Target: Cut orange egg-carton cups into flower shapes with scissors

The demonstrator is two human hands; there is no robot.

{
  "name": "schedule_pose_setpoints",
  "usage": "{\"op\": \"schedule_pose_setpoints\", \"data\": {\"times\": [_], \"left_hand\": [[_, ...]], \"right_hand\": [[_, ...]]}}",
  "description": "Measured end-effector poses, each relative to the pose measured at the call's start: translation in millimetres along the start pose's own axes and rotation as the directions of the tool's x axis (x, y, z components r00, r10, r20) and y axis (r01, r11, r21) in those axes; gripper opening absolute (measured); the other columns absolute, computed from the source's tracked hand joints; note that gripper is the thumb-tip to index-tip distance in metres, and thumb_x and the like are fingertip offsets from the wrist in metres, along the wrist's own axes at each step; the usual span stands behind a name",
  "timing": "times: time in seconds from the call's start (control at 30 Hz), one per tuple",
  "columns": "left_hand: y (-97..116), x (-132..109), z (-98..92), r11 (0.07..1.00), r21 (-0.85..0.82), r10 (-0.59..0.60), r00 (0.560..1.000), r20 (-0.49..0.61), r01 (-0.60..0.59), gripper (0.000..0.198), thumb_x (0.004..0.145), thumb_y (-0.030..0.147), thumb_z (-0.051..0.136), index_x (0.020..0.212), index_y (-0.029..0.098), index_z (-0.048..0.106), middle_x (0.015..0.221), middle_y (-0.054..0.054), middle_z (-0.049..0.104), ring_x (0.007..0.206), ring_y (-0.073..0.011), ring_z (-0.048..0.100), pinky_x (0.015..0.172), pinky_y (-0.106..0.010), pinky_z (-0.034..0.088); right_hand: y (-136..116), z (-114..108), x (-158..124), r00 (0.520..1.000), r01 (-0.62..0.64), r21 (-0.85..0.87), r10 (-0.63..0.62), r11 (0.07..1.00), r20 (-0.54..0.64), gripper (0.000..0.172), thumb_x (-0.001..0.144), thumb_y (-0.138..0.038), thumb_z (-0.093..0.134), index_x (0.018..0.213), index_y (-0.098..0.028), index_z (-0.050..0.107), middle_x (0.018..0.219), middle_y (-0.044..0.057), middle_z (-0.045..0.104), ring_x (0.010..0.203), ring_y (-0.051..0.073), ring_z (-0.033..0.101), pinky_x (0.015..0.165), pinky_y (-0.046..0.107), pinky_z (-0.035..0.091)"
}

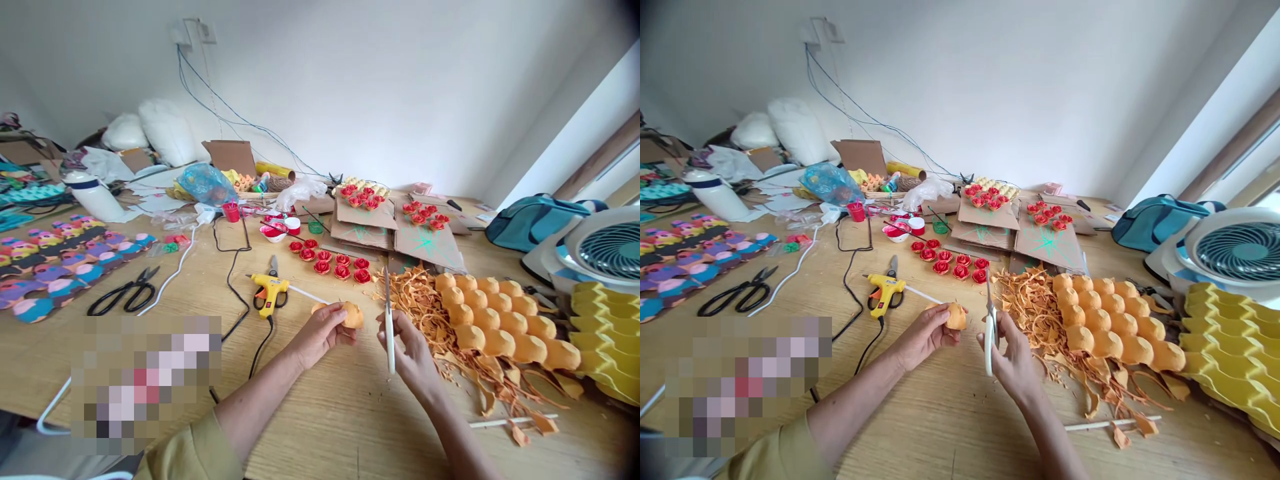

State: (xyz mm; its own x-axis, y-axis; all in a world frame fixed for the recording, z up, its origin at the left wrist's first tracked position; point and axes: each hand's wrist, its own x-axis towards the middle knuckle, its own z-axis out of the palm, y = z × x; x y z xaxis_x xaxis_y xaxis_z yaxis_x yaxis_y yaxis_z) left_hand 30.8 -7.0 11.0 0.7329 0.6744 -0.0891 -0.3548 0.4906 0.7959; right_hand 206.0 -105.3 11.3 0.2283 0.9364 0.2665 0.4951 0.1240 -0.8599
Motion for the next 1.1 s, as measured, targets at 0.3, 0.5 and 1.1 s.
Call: {"op": "schedule_pose_setpoints", "data": {"times": [0.3, 0.5, 1.1], "left_hand": [[4.6, 0.1, -3.6, 0.994, -0.034, 0.105, 0.994, -0.027, -0.106, 0.049, 0.077, 0.039, 0.077, 0.115, 0.011, 0.065, 0.082, -0.004, 0.067, 0.068, -0.0111, 0.064, 0.069, -0.025, 0.058], [2.4, -0.4, -3.5, 0.993, 0.009, 0.118, 0.993, -0.03, -0.118, 0.045, 0.076, 0.04, 0.078, 0.11, 0.011, 0.067, 0.084, -0.005, 0.067, 0.068, -0.0115, 0.064, 0.068, -0.026, 0.057], [1.2, -1.4, -3.2, 0.991, 0.083, 0.104, 0.994, 0.017, -0.105, 0.047, 0.079, 0.042, 0.075, 0.115, 0.014, 0.067, 0.085, -0.004, 0.066, 0.069, -0.0103, 0.061, 0.069, -0.026, 0.055]], "right_hand": [[7.1, -4.2, -0.6, 0.95, 0.305, -0.409, -0.246, 0.86, 0.192, 0.013, 0.084, -0.027, 0.06, 0.089, -0.022, 0.048, 0.081, 0.0, 0.055, 0.073, 0.018, 0.051, 0.07, 0.031, 0.04], [9.4, -2.4, -2.2, 0.947, 0.316, -0.486, -0.243, 0.815, 0.208, 0.016, 0.081, -0.023, 0.061, 0.09, -0.022, 0.047, 0.082, 0.001, 0.056, 0.075, 0.02, 0.053, 0.072, 0.034, 0.039], [2.0, -1.4, -2.4, 0.924, 0.38, -0.452, -0.305, 0.807, 0.232, 0.018, 0.088, -0.032, 0.056, 0.08, -0.023, 0.042, 0.075, -0.001, 0.055, 0.068, 0.017, 0.052, 0.069, 0.032, 0.039]]}}
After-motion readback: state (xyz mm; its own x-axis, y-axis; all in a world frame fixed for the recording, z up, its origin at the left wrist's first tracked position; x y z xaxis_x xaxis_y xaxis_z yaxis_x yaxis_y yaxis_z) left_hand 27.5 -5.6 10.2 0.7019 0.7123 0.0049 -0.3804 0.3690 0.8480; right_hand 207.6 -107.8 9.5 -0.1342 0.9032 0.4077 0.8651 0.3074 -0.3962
